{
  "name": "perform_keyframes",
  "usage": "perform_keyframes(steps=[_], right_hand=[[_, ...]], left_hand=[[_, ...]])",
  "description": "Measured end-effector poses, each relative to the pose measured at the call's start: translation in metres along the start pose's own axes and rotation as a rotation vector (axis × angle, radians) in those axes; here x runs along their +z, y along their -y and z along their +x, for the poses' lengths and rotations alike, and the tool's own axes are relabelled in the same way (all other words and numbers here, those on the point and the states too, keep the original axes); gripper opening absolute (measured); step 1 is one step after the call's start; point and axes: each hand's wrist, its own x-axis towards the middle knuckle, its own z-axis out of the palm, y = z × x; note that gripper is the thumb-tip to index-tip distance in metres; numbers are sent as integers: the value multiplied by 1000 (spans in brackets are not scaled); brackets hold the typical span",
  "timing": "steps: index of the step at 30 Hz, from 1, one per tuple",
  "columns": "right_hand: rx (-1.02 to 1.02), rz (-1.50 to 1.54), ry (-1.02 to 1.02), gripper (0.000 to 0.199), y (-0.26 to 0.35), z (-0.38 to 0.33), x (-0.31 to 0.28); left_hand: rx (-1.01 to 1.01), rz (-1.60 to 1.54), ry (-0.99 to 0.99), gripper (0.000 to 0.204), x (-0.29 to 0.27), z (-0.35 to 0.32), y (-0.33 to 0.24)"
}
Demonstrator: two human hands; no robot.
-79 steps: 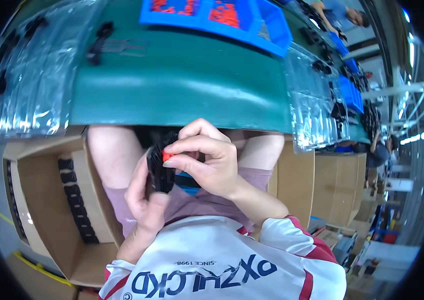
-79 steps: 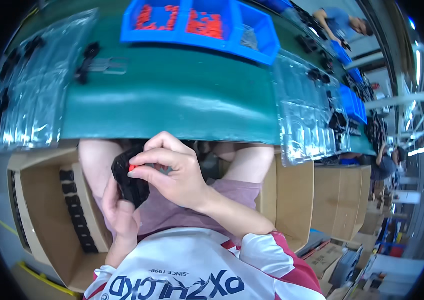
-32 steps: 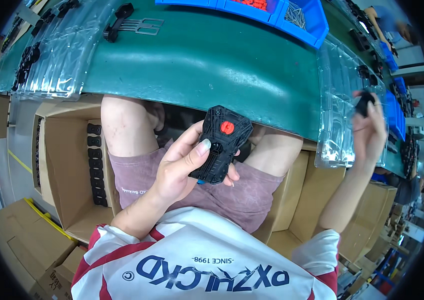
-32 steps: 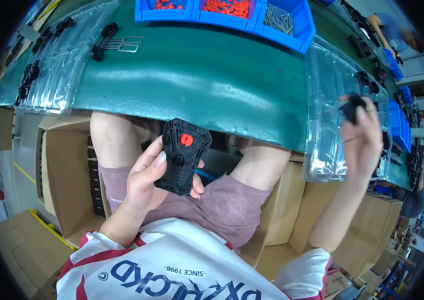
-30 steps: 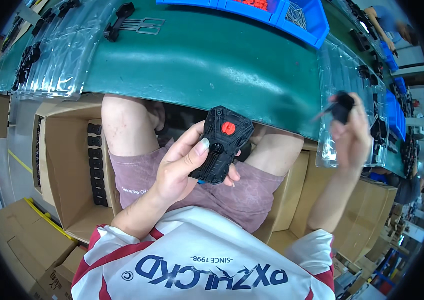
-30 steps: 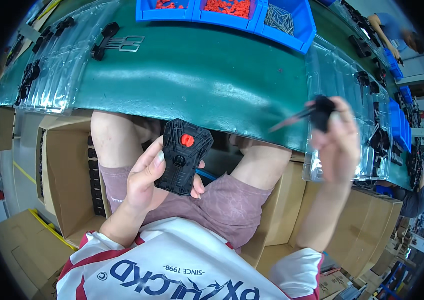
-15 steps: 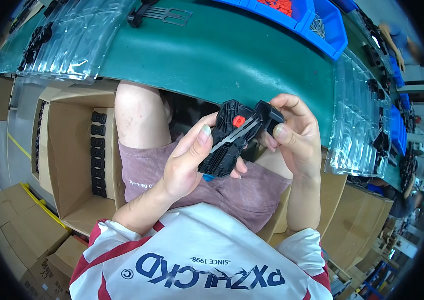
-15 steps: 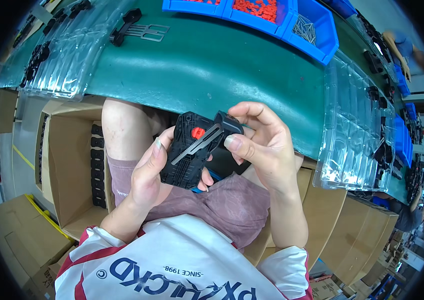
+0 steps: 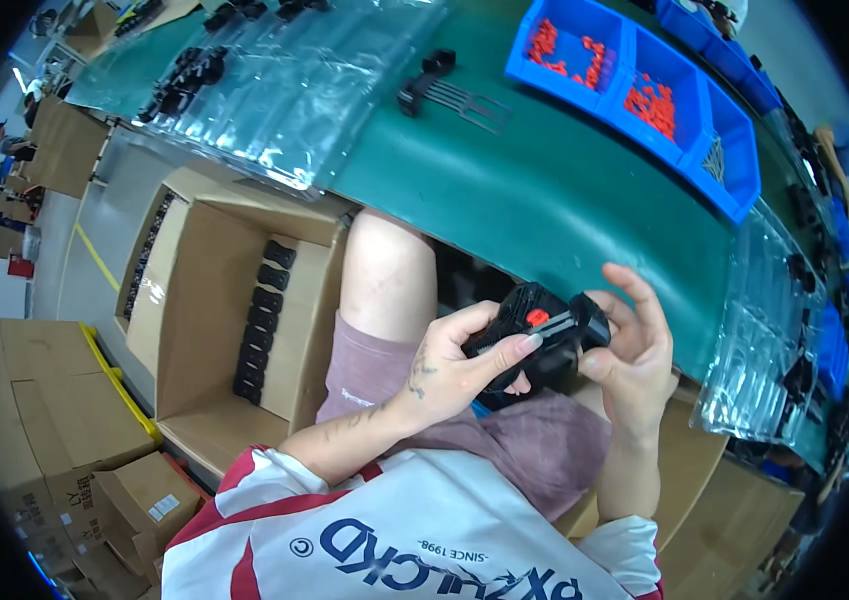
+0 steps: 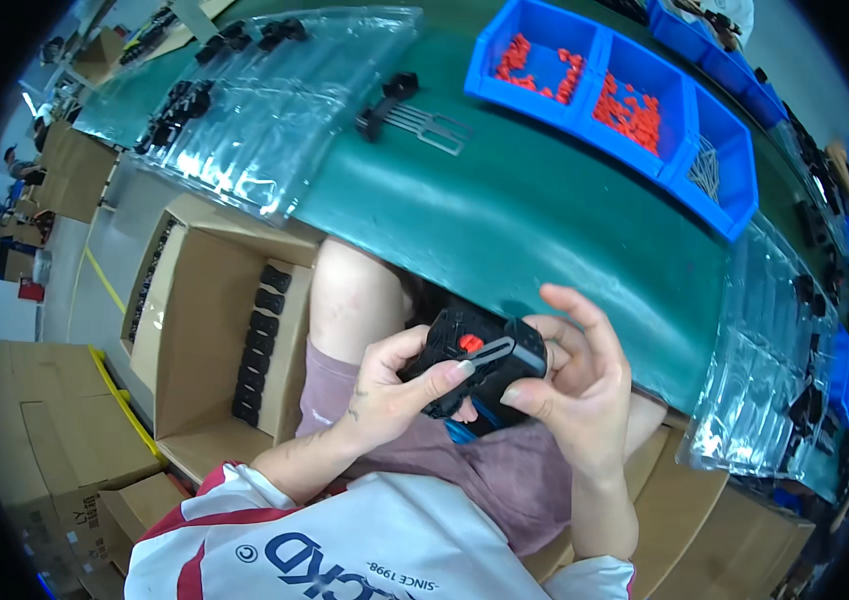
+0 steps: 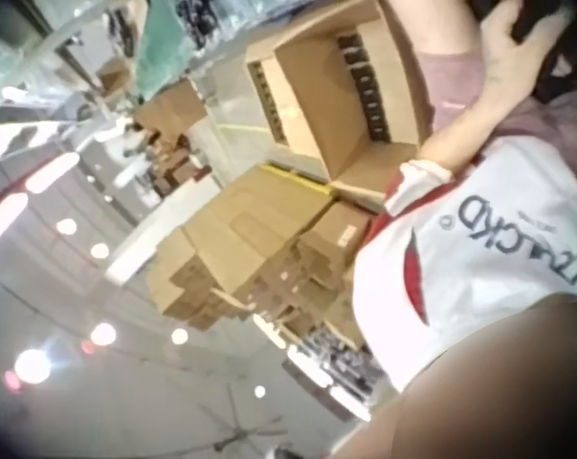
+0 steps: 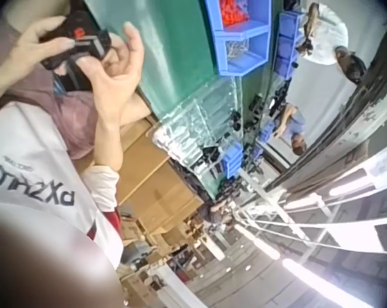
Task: Assembling plastic phone mount brackets and placing them into a shipping box.
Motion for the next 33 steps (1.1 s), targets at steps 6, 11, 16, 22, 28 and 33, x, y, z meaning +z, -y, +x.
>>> perform_keyframes(steps=[6, 11, 16, 22, 28, 33], right_hand=[[-66, 53, 21, 70, -11, 14, 14], [-223, -161, -172, 62, -19, 32, -16], [-258, -298, -334, 54, -27, 39, -32], [-296, -290, -316, 50, -33, 42, -31], [-262, -302, -292, 47, -35, 50, -31], [-234, -311, -274, 42, -33, 47, -26]], left_hand=[[20, -28, -110, 14, -13, 3, -27], [283, -1, -224, 32, -60, 49, -96], [572, 115, -430, 28, -166, 165, -166], [589, 68, -758, 30, -312, 259, -233], [483, 15, -724, 30, -340, 279, -243], [646, 24, -634, 30, -318, 245, -255]])
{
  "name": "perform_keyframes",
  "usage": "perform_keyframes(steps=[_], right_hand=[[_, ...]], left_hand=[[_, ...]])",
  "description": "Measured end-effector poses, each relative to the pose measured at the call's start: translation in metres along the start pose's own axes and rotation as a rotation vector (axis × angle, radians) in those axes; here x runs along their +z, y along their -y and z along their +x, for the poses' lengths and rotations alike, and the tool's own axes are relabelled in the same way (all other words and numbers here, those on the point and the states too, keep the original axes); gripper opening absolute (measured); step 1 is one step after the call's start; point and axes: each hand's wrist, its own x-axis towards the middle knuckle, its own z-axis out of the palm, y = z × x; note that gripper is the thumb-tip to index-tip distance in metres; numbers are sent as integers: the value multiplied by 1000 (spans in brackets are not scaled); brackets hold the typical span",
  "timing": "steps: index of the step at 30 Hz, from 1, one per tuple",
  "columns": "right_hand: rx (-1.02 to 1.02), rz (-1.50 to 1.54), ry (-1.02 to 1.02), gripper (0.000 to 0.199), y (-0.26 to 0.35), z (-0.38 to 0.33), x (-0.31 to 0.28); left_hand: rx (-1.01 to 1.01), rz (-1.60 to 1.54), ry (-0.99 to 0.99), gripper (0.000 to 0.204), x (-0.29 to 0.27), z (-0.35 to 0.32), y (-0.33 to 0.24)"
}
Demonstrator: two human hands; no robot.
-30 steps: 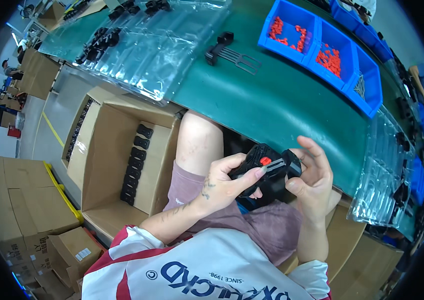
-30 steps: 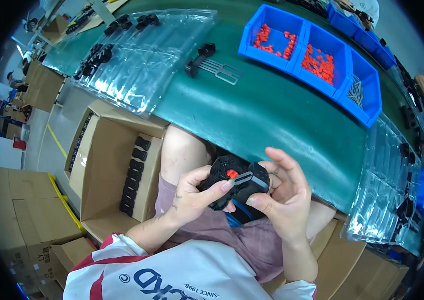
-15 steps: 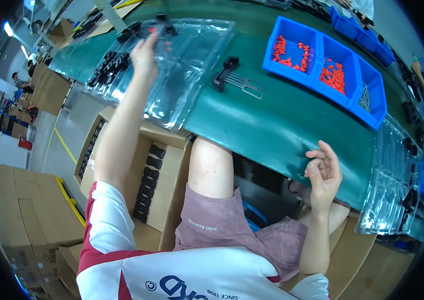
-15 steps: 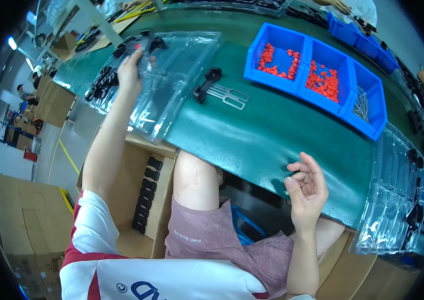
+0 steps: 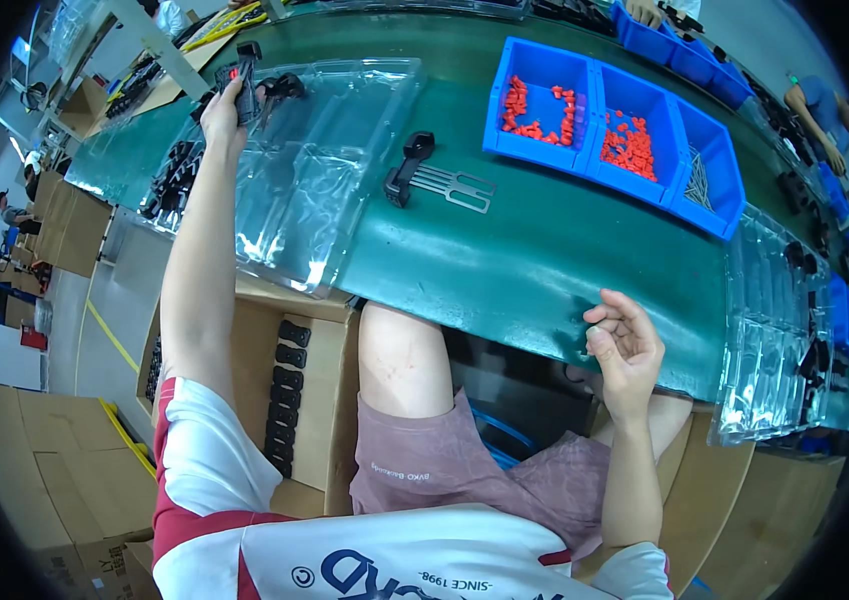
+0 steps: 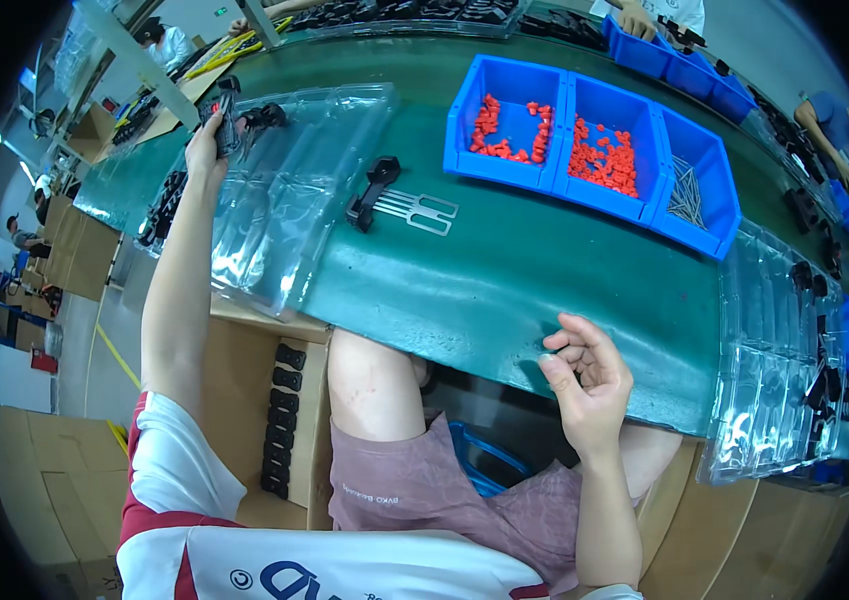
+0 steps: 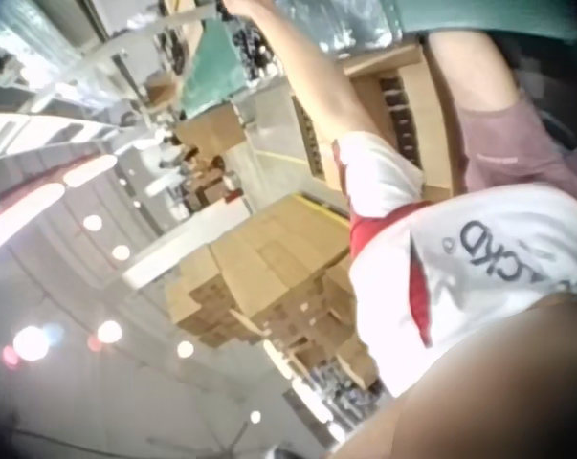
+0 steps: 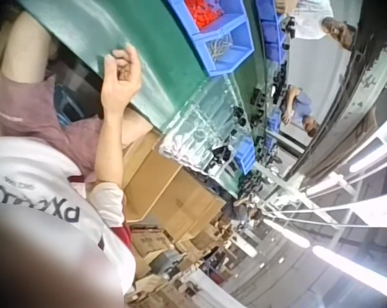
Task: Assembling plastic phone mount brackets and placing them into a shipping box.
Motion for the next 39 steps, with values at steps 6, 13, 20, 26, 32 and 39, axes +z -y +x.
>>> perform_keyframes(steps=[6, 13, 20, 26, 32, 39], right_hand=[[30, 13, -9, 33, 26, -8, 13], [90, 358, 194, 36, 44, -18, 56], [225, 13, 273, 37, 57, -61, 6], [-48, 228, -176, 39, 45, -18, -12], [342, 326, 272, 30, 40, -9, -19], [246, 184, 378, 24, 31, -13, -17]], left_hand=[[210, 91, 352, 33, 82, -177, -54], [-183, 150, 748, 30, 76, -397, -42], [-407, -155, 686, 22, 79, -449, -41], [-859, -150, 772, 20, 78, -442, -19], [-958, -181, 909, 15, 83, -450, -3], [-1004, -278, 899, 17, 78, -455, 4]])
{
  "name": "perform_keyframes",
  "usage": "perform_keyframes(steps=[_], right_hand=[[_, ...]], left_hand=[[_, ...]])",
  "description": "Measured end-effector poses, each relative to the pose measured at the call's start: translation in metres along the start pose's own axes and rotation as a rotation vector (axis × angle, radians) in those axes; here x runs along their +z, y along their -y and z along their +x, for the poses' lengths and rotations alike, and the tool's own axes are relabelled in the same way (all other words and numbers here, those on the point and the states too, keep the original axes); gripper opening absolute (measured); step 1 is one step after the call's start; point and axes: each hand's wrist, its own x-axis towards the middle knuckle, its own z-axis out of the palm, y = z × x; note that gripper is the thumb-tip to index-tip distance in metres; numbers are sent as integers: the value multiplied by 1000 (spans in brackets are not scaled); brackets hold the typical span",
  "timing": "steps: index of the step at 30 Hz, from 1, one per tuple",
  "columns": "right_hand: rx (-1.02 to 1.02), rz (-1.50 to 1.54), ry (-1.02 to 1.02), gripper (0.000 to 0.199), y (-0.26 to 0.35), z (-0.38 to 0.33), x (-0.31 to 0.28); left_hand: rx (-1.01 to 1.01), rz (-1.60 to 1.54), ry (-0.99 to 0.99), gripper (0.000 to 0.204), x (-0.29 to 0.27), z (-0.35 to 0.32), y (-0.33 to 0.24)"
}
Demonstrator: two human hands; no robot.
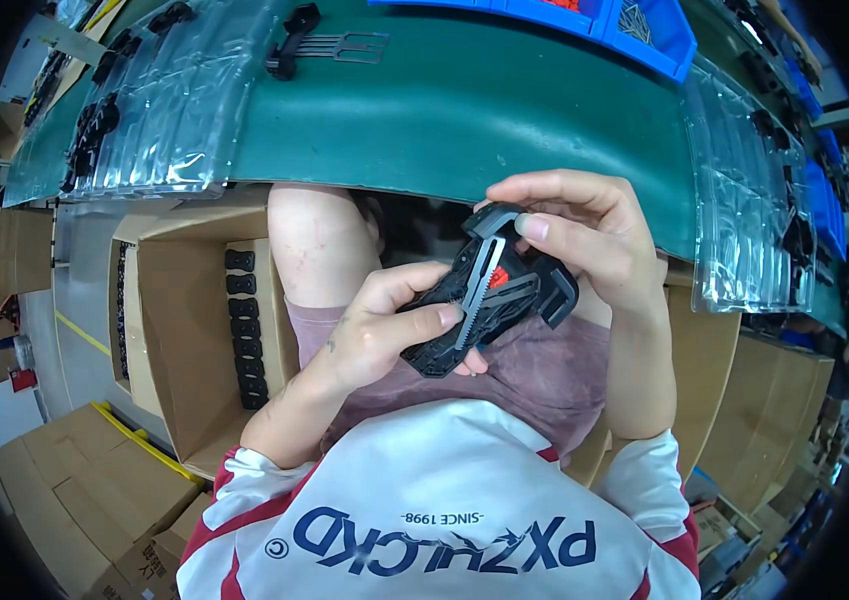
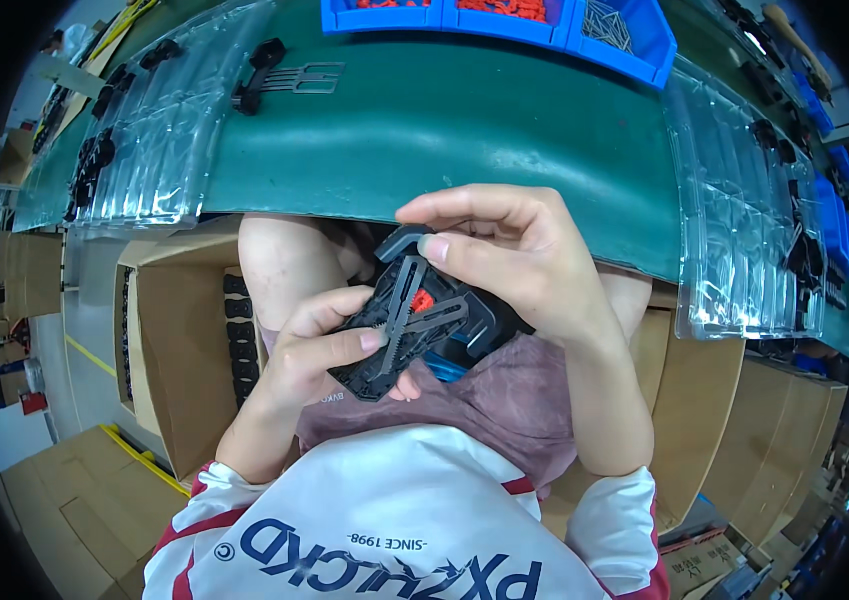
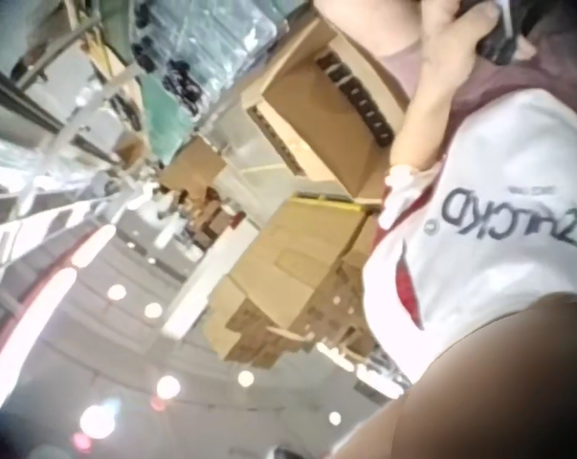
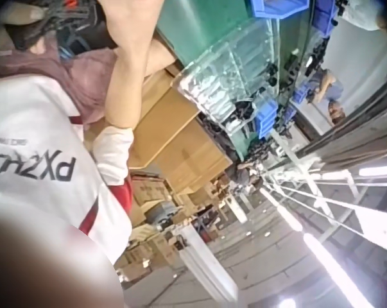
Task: Assembling plastic phone mount brackets and placing them into a shipping box.
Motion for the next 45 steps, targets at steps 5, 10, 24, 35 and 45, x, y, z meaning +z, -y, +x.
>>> perform_keyframes(steps=[5, 10, 24, 35, 45], right_hand=[[-19, -70, -9, 24, 0, -1, 5], [-32, -94, -23, 24, 0, 1, 7], [182, -40, 108, 28, 7, 35, 33], [-355, -875, -251, 42, -66, 223, 95], [-207, -544, -286, 32, -40, 117, 78]], left_hand=[[10, 22, -50, 17, 1, 1, 2], [-14, 204, -164, 16, 5, 5, 1], [143, 329, -271, 9, -12, -14, -6], [401, 47, -559, 10, -56, -40, -22], [439, 48, -601, 13, -57, -34, -20]])
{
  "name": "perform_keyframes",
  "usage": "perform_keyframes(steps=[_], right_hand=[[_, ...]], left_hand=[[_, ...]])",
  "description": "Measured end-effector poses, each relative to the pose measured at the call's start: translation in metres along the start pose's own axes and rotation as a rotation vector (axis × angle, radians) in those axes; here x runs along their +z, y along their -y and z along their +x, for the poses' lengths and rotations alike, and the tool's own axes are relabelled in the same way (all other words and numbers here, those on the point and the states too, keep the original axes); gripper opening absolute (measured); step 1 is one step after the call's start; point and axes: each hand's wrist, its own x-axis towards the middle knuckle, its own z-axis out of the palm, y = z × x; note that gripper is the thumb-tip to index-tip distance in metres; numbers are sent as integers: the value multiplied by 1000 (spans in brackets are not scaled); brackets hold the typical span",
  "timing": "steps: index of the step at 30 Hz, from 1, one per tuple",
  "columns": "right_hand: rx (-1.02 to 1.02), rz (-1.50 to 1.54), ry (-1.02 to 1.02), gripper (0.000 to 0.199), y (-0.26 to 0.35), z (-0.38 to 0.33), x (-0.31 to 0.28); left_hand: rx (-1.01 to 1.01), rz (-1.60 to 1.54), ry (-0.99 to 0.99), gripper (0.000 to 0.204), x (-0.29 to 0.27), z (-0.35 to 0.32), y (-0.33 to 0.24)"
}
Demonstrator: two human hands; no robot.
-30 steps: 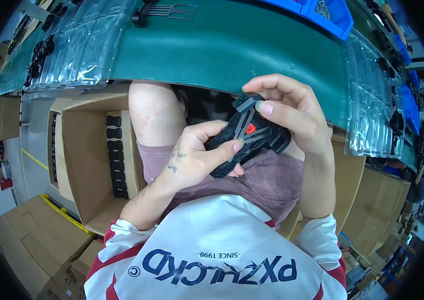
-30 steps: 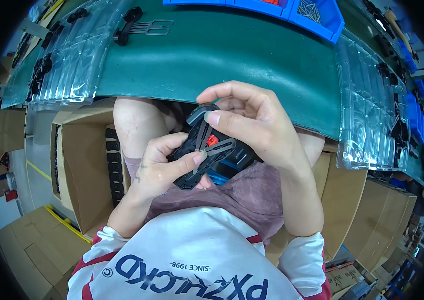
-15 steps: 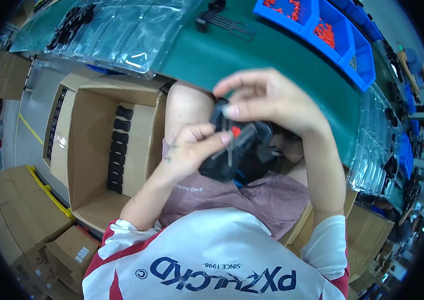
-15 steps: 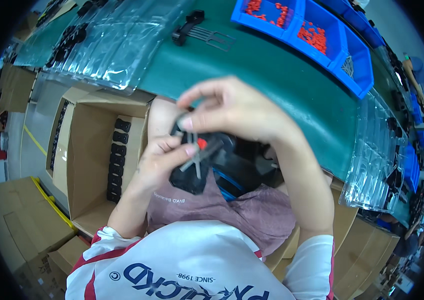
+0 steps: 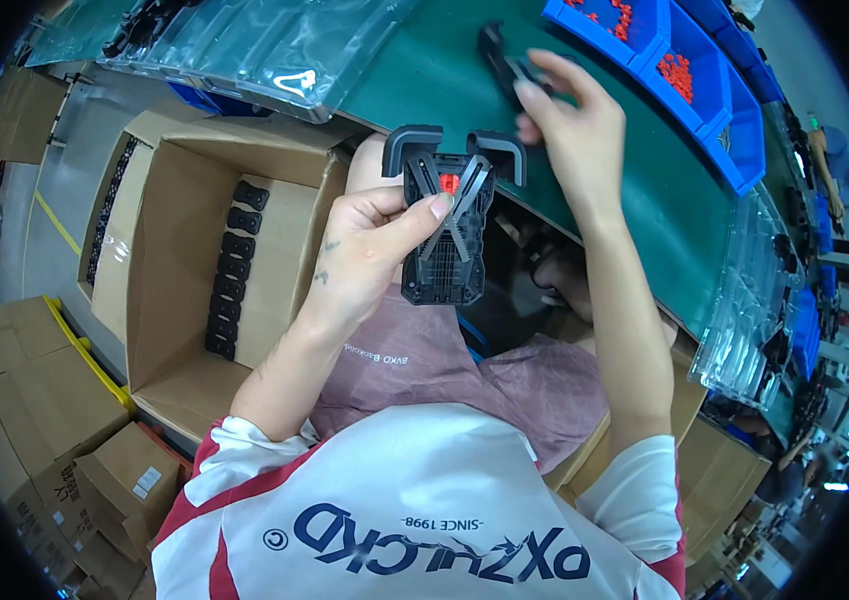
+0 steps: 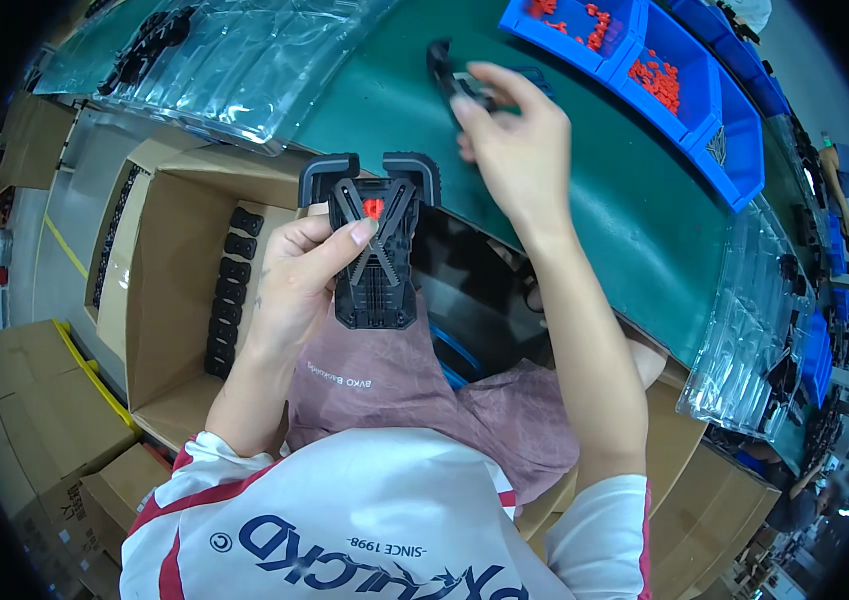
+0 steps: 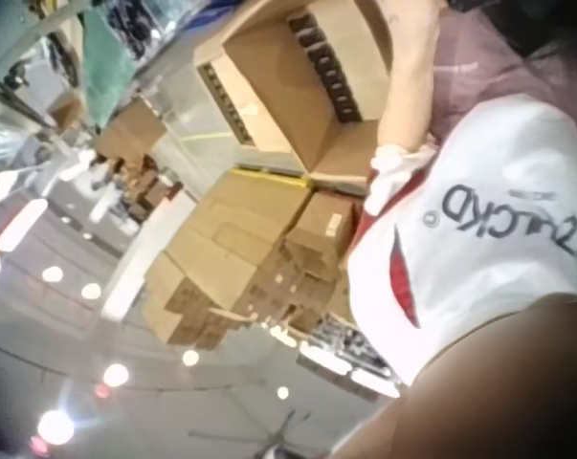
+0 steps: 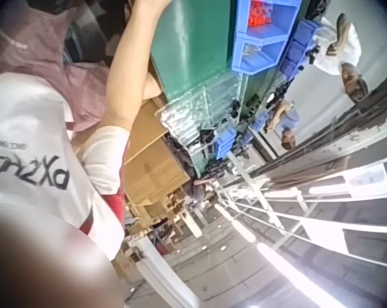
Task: Assembling plastic phone mount brackets and placing them into a shipping box.
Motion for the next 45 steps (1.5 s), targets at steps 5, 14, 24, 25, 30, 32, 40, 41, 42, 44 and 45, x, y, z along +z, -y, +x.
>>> perform_keyframes(steps=[5, 14, 24, 25, 30, 32, 40, 41, 42, 44, 45], right_hand=[[27, 7, -246, 28, -1, -76, -59], [-516, -71, 55, 26, -11, -152, -81], [-491, -51, -65, 29, -16, -156, -81], [-487, -57, -66, 28, -16, -156, -81], [-472, -77, -72, 27, -15, -156, -84], [-468, -82, -68, 27, -14, -155, -85], [-493, -85, -46, 26, -12, -150, -89], [-506, -80, -11, 30, -13, -149, -92], [-520, -75, 23, 34, -12, -148, -95], [-546, -87, 40, 38, -11, -142, -99], [-370, 124, 52, 44, -8, -136, -100]], left_hand=[[-29, 20, 39, 14, 11, 8, 14], [-19, 170, 99, 20, 53, 24, 17], [-76, 108, 110, 18, 69, 19, 13], [-76, 36, 137, 18, 70, 19, 12], [-72, -138, 245, 19, 69, 14, 11], [-60, -56, 291, 20, 63, 13, 14], [5, 54, 348, 32, 72, 7, 10], [-28, 59, 351, 34, 72, 7, 8], [-61, 64, 356, 36, 72, 8, 5], [-86, 70, 386, 37, 72, 10, 1], [-104, 111, 427, 40, 69, 10, 0]])
